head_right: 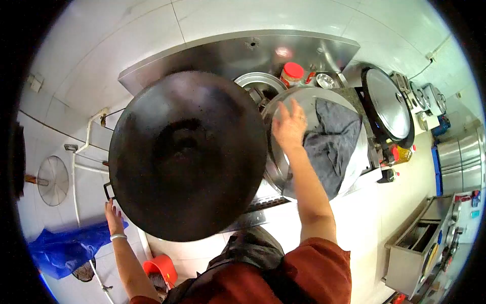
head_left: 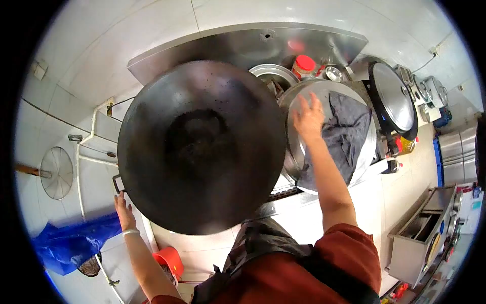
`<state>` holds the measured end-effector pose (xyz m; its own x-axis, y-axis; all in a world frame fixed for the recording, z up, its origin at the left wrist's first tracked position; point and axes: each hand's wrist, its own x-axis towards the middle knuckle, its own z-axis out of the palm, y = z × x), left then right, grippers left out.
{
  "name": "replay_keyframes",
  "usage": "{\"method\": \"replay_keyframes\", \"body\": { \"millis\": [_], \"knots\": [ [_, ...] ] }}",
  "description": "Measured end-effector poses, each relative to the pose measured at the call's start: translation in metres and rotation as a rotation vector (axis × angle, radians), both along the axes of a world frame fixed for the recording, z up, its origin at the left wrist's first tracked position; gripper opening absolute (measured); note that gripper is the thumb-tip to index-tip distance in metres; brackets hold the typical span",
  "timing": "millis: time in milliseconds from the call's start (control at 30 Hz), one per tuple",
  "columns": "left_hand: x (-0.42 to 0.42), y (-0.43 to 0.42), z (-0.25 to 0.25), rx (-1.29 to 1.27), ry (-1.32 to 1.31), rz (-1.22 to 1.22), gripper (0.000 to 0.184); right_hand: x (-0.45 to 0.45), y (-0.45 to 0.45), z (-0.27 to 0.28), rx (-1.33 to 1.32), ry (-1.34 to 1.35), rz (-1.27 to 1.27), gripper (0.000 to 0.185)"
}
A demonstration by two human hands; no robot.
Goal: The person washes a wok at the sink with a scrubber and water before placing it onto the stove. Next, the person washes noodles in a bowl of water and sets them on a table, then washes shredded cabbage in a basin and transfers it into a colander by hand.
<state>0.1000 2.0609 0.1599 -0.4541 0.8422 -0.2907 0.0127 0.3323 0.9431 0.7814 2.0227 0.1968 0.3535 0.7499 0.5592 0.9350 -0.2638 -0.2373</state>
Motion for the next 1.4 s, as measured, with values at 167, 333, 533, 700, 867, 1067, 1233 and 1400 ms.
{"method": "replay_keyframes", "body": {
  "millis": [167,333,533,700,867,1067,1233,1400],
  "knots": [
    [-0.031,-0.115,-0.046,-0.040,0.008,-0.040,0.064,0.053,-0.131,-0.013,-0.504,-0.141,-0.265,0.061],
    [-0.021,-0.272,-0.065,-0.286,0.025,0.065,0.051,0.098,-0.119,-0.002,-0.619,-0.200,-0.111,0.043],
    [-0.054,-0.515,-0.165,-0.365,1.007,-0.639,0.023,0.148,-0.118,-0.002,-0.743,-0.203,-0.097,0.041],
    [0.046,-0.586,-0.154,-0.880,0.078,0.121,0.010,0.200,-0.121,-0.010,-0.660,-0.149,-0.036,0.040],
    [0.117,-0.585,-0.141,-0.888,-0.093,-0.038,0.044,0.186,-0.125,-0.018,-0.565,-0.159,-0.001,0.051],
    [0.102,-0.560,-0.125,-0.722,0.326,-0.262,0.051,0.196,-0.134,-0.057,-0.457,0.026,0.039,0.062],
    [0.019,-0.566,-0.172,-0.753,0.269,-0.166,0.047,0.196,-0.106,-0.093,-0.431,-0.038,-0.147,0.062],
    [-0.097,-0.586,-0.199,-0.650,0.194,0.009,0.049,0.058,-0.092,-0.063,-0.080,-0.004,-0.366,0.052]
  ]
}}
